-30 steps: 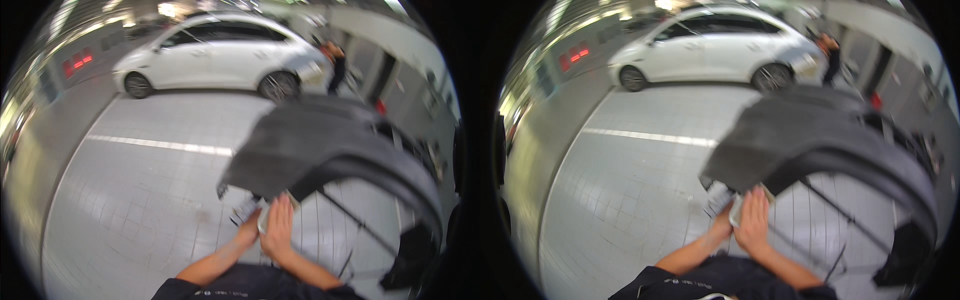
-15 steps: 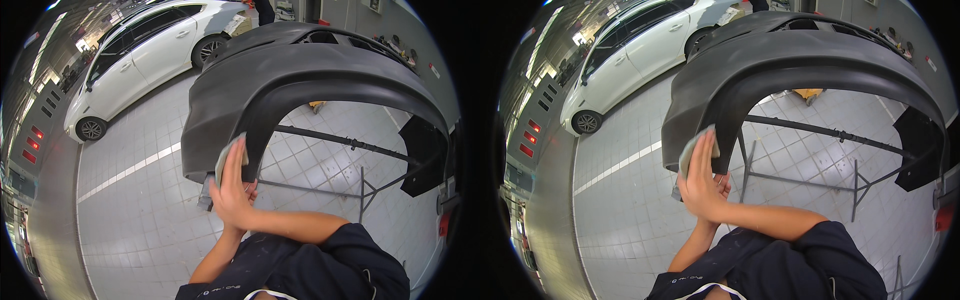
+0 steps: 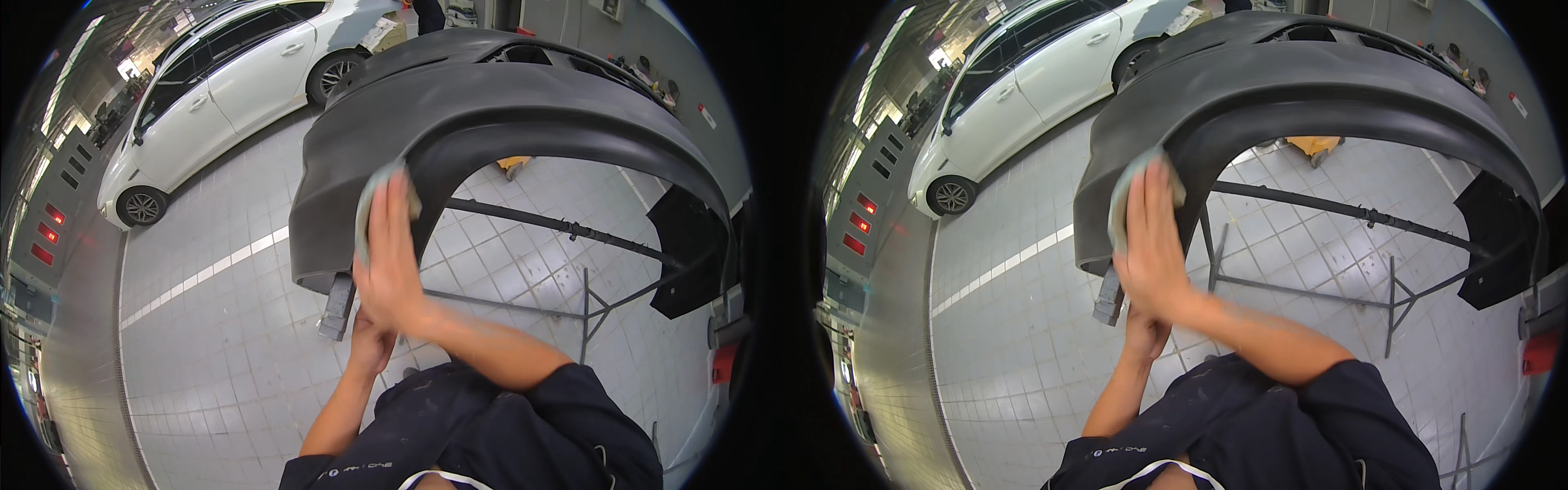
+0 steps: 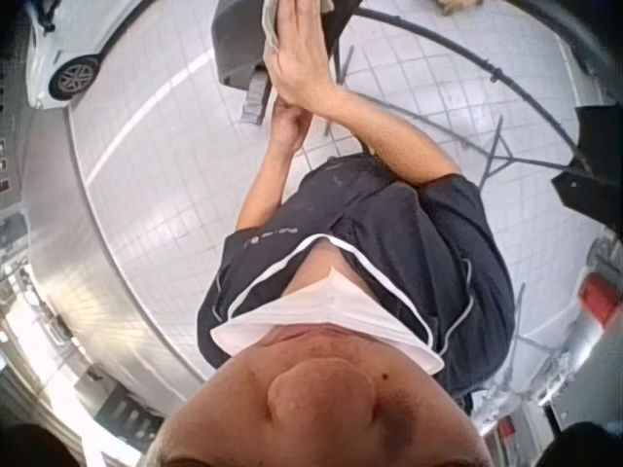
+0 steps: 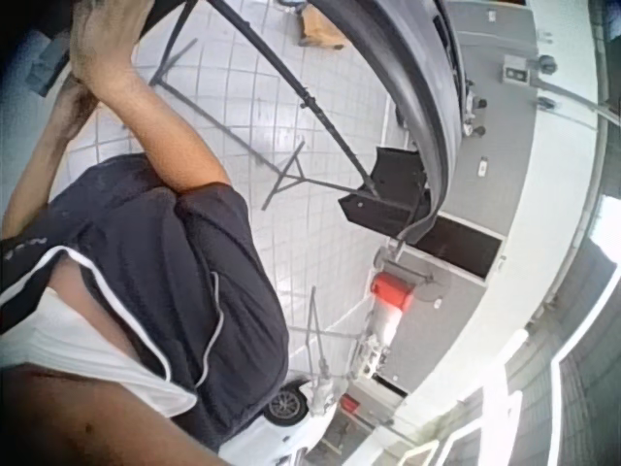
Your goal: The person applies filler to a car bumper using a putty knife, then wipes the surface with a cloth. They retrieve a liquid from a container and apply it with a blue cloth to the bumper. The task occurs in a workshop with other vehicles and tools visible.
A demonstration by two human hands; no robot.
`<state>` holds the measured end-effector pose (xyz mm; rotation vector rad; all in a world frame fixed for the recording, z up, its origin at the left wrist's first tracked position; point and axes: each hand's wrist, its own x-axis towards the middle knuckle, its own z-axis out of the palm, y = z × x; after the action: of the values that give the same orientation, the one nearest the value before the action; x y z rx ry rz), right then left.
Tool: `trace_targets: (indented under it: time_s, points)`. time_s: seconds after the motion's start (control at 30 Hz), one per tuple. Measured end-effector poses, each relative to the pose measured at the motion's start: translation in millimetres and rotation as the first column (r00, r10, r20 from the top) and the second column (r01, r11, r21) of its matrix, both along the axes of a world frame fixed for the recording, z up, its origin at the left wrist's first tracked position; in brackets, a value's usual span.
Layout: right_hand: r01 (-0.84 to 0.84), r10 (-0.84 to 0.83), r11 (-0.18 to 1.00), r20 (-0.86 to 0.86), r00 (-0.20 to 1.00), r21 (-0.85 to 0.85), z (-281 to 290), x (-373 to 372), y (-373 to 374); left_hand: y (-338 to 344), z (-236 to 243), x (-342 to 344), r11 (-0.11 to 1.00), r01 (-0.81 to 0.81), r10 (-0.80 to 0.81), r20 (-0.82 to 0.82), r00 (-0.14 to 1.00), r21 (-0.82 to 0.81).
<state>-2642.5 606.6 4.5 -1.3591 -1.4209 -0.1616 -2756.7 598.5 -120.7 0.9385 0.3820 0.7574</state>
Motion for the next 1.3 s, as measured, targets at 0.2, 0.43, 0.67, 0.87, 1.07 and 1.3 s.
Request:
trace_targets:
  time_s: [0.2,0.43,0.67,0.87,1.07,1.3]
  points:
    - [-0.222,0.251,0.938,0.081,0.965,-0.265,-25,-34,-38,10,-2,12,0.982,-0.168,0.187,0.271,0.944,-0.092]
    - [0.211,-0.187,0.977,0.385,0.904,-0.022,51,59,21,3,19,29,0.942,-0.314,0.308,-0.06,0.949,-0.117]
    - [0.192,-0.104,0.98,0.668,0.737,-0.058,83,158,-20,2,30,29,0.913,-0.406,0.389,-0.202,0.899,-0.046]
    - [0.69,-0.519,0.704,0.783,0.343,0.165,149,264,-95,6,22,37,0.912,-0.411,0.402,-0.201,0.893,-0.003]
    - [0.355,-0.168,0.923,0.673,0.72,-0.149,124,196,-42,8,8,31,0.888,-0.453,0.454,-0.304,0.838,0.079]
    - [0.14,-0.033,0.987,0.772,0.634,-0.073,121,199,5,7,17,29,0.885,-0.455,0.462,-0.288,0.839,0.096]
